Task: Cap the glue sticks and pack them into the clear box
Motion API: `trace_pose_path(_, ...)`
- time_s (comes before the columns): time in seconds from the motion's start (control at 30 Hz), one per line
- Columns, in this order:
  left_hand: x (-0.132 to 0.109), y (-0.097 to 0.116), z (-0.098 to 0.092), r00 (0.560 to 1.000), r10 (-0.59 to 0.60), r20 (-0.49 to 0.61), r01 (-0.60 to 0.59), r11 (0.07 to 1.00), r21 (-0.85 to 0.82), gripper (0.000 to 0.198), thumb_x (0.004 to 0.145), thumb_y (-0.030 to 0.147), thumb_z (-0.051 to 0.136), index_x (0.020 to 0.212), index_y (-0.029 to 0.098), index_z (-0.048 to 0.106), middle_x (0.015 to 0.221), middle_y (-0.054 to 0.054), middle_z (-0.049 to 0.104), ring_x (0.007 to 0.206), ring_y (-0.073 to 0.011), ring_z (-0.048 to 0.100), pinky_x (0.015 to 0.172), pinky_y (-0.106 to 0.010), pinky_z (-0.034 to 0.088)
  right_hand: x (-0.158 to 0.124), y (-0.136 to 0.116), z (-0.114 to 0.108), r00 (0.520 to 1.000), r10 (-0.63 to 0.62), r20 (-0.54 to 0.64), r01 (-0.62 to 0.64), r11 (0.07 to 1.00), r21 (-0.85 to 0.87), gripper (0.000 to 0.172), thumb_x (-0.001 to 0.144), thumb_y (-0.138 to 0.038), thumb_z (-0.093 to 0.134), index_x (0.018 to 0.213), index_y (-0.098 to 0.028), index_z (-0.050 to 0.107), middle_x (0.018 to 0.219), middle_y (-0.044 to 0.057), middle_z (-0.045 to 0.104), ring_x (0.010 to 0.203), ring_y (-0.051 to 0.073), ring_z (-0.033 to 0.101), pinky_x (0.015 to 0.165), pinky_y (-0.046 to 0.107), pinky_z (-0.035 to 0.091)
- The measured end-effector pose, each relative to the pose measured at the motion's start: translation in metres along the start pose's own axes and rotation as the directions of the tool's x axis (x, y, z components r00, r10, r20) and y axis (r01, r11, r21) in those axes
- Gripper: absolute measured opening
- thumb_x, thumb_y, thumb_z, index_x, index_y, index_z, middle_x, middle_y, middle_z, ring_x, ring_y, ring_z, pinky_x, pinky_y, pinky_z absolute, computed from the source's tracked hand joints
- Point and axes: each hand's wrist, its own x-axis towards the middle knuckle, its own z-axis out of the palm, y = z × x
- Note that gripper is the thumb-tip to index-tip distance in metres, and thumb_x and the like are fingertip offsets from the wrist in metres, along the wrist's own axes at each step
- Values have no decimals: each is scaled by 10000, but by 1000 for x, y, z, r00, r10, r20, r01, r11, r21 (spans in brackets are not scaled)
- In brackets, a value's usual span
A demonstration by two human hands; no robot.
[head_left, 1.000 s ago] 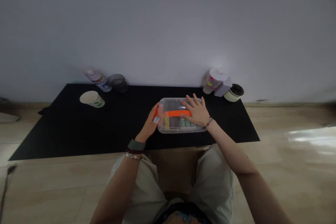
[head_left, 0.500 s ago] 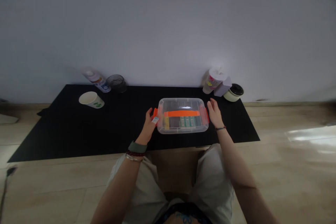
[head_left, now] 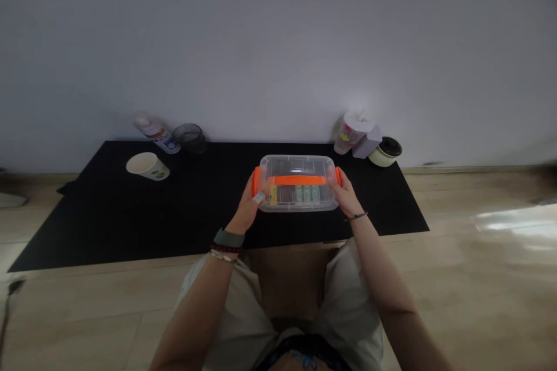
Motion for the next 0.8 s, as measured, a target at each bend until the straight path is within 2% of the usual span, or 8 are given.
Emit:
trace_pose_path(0.1,6,-4,1,1000,12,-15,-12,1000,11,754,816,342,688,1502,245,392,1589,-115,380,1444,-302,395,1186,-467,357,11,5,5,998,50,-34,-48,998,47,822,907,-676,472,1558,-199,315,1447,156,539,1308,273,550,1090,486,458)
trace_pose_path(0.3,15,-10,-3,999,35,23,-37,998,59,722,858,291,608,1530,274,346,1612,-78,347,1472,-289,353,1220,-482,292,22,10,4,999,41,-24,-42,997,-58,787,936,-613,438,1566,-165,292,1569,158,398,1423,261,434,1168,471,364)
trace_pose_path(0.4,17,-9,-8,998,40,48,-47,988,148,735,859,254,590,1545,263,326,1635,-63,306,1518,-280,249,1257,-472,193,22,8,3,998,49,-43,-53,993,-103,770,936,-577,440,1558,-142,310,1561,164,412,1436,270,416,1180,484,345)
trace_pose_path(0.57,18,-6,-14,998,15,62,-32,959,280,754,884,238,586,1572,250,276,1690,-38,120,1555,-257,43,1271,-440,3,22,3,1,1000,-5,-26,0,986,-168,739,926,-566,463,1536,-159,373,1528,155,463,1410,299,452,1183,532,321)
trace_pose_path(0.67,18,-4,-13,998,8,59,-24,961,274,750,885,241,602,1566,271,290,1689,-23,130,1554,-253,44,1272,-436,4,24,4,3,999,-7,-48,-2,983,-182,723,924,-554,463,1524,-157,389,1511,162,484,1398,306,465,1175,534,328)
trace_pose_path(0.8,16,-3,-5,999,16,30,-22,976,216,735,891,305,613,1560,283,306,1670,-28,212,1547,-262,139,1274,-438,118,25,-2,5,996,-39,-81,20,973,-229,659,939,-503,442,1506,-168,408,1470,156,525,1364,289,500,1150,521,374)
